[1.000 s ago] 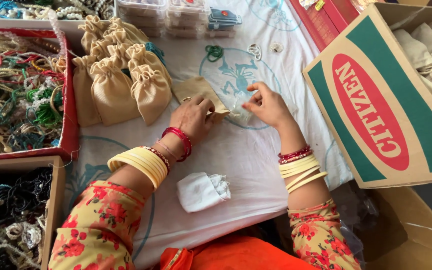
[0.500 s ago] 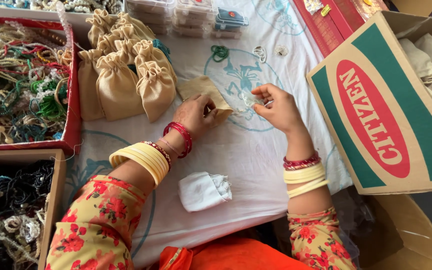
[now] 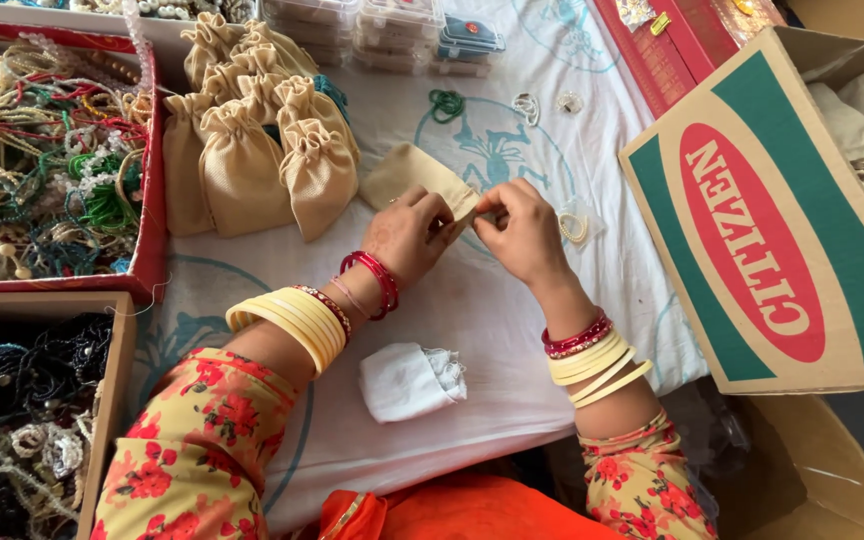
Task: Sorting jewelry items and placing them into small drawstring bags.
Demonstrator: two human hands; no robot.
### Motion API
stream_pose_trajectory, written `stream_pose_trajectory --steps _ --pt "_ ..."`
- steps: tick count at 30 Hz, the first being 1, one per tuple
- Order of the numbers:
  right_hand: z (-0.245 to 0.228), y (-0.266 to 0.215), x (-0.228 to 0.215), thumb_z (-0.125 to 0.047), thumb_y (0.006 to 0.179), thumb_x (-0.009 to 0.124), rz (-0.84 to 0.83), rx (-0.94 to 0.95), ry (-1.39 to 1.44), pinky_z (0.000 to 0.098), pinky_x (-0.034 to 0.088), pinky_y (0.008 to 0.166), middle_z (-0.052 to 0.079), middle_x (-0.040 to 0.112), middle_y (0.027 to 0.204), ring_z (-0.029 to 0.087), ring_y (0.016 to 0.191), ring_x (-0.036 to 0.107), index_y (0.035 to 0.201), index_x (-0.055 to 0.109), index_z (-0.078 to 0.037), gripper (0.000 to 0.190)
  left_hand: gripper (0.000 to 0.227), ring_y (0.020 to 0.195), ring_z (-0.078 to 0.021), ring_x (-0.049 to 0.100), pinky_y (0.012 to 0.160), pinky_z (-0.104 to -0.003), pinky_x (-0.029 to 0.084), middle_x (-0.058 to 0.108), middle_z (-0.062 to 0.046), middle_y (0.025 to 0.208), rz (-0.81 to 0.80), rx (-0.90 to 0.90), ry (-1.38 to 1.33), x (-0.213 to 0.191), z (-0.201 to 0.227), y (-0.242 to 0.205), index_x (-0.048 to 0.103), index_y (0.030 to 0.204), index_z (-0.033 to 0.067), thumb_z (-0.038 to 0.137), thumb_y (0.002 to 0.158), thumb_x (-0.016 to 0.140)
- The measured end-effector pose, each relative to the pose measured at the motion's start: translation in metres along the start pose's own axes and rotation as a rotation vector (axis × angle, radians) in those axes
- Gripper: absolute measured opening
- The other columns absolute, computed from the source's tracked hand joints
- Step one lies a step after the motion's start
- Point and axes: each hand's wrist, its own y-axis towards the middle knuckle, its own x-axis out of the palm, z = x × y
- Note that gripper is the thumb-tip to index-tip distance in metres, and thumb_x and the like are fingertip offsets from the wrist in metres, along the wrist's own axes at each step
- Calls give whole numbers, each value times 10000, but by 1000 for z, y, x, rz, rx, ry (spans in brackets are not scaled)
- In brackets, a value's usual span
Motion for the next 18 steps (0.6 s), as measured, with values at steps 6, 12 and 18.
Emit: stream_pose_trajectory --steps 6,12,18 --pt "-21 -3 7 52 810 762 23 -110 49 293 618 725 134 650 1045 225 916 711 1107 587 0 348 151 857 -313 680 737 -416 532 662 -95 957 39 23 -99 -1 4 -1 688 947 87 202 873 752" --pt "-18 -1 -15 141 880 587 -72 -209 445 350 612 1015 156 574 1285 266 1183 678 1252 560 -3 400 118 805 -216 691 713 -330 553 676 -86 954 153 -5 -322 11 -19 5 681 987 55 143 922 727" --pt "-39 2 -22 92 786 728 10 -551 -91 443 493 1037 146 615 1278 354 1191 600 1232 623 -23 473 134 614 -33 544 509 -213 431 653 2 814 -89 -252 -1128 22 -44 12 642 1028 13 146 1016 625"
